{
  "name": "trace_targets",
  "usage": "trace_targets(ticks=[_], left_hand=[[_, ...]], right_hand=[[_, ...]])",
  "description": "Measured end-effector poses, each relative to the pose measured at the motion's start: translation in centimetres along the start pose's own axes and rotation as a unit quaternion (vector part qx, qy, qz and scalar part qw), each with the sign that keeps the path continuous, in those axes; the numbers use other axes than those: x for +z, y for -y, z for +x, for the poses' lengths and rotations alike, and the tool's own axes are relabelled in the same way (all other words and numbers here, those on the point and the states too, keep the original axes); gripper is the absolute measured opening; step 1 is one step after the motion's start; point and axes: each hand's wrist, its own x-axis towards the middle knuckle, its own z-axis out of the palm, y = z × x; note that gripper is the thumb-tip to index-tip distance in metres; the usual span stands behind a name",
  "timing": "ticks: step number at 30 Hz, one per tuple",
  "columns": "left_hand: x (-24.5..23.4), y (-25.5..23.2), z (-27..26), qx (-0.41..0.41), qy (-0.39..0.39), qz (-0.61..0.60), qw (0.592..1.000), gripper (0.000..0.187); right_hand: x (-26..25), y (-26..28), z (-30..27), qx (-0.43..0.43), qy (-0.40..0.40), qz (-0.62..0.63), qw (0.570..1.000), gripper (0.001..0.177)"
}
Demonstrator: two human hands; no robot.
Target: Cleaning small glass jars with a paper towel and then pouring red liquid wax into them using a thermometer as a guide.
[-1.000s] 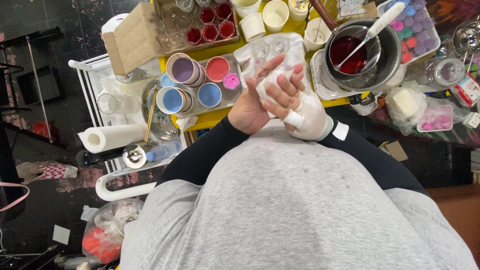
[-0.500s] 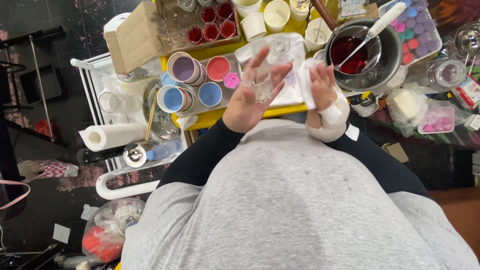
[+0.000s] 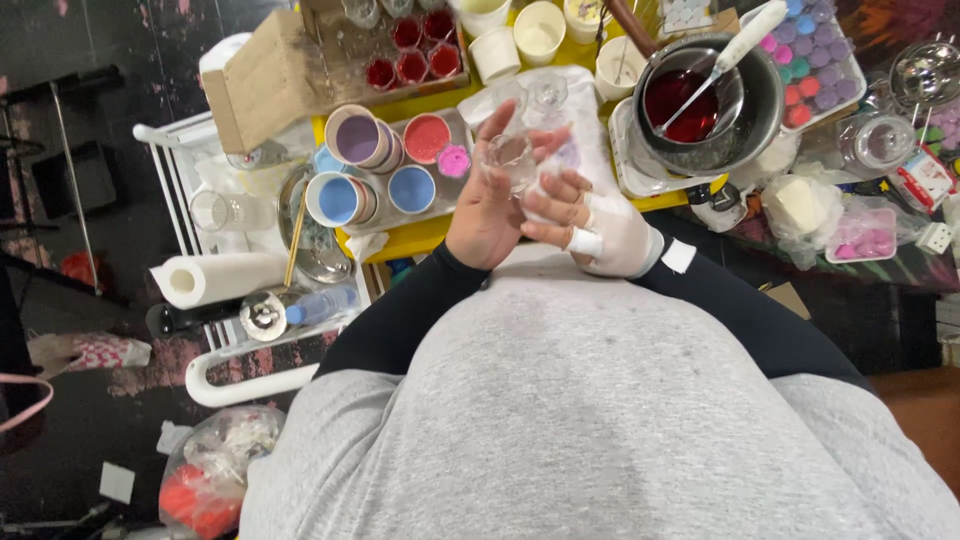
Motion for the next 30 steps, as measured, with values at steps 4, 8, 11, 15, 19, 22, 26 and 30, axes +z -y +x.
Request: trace_targets(ticks=[4, 8, 11, 15, 19, 22, 26, 30], left_hand=[[-0.2, -0.8, -0.3, 0.049, 0.006, 0.114, 0.992, 0.084], [0.0, -1.4, 0.3, 0.128, 0.037, 0.311, 0.941, 0.080], [0.4, -1.2, -0.1, 0.169, 0.065, 0.422, 0.889, 0.075], [0.9, -1.0, -0.1, 0.235, 0.069, 0.594, 0.767, 0.070], [1.5, -0.3, -1.0, 0.233, 0.009, 0.649, 0.725, 0.067], [2.1, -0.1, -1.3, 0.210, -0.039, 0.702, 0.680, 0.067], [3.1, -0.2, -1.4, 0.185, -0.076, 0.752, 0.628, 0.064], [3.2, 0.4, -1.2, 0.168, -0.088, 0.762, 0.619, 0.062]], right_hand=[[-0.1, 0.5, -1.4, -0.012, 0.006, 0.022, 1.000, 0.063], [-0.3, 1.4, 0.2, 0.234, -0.237, 0.397, 0.855, 0.058], [-0.7, 1.8, 1.4, 0.323, -0.305, 0.515, 0.733, 0.054], [-2.0, 2.7, 3.0, 0.359, -0.270, 0.670, 0.591, 0.056], [-2.2, 3.4, 2.8, 0.370, -0.252, 0.663, 0.600, 0.059], [-3.0, 3.3, 3.1, 0.370, -0.249, 0.660, 0.605, 0.062], [-3.6, 3.1, 2.1, 0.361, -0.247, 0.625, 0.647, 0.061], [-4.1, 2.6, 0.9, 0.365, -0.268, 0.582, 0.675, 0.061]])
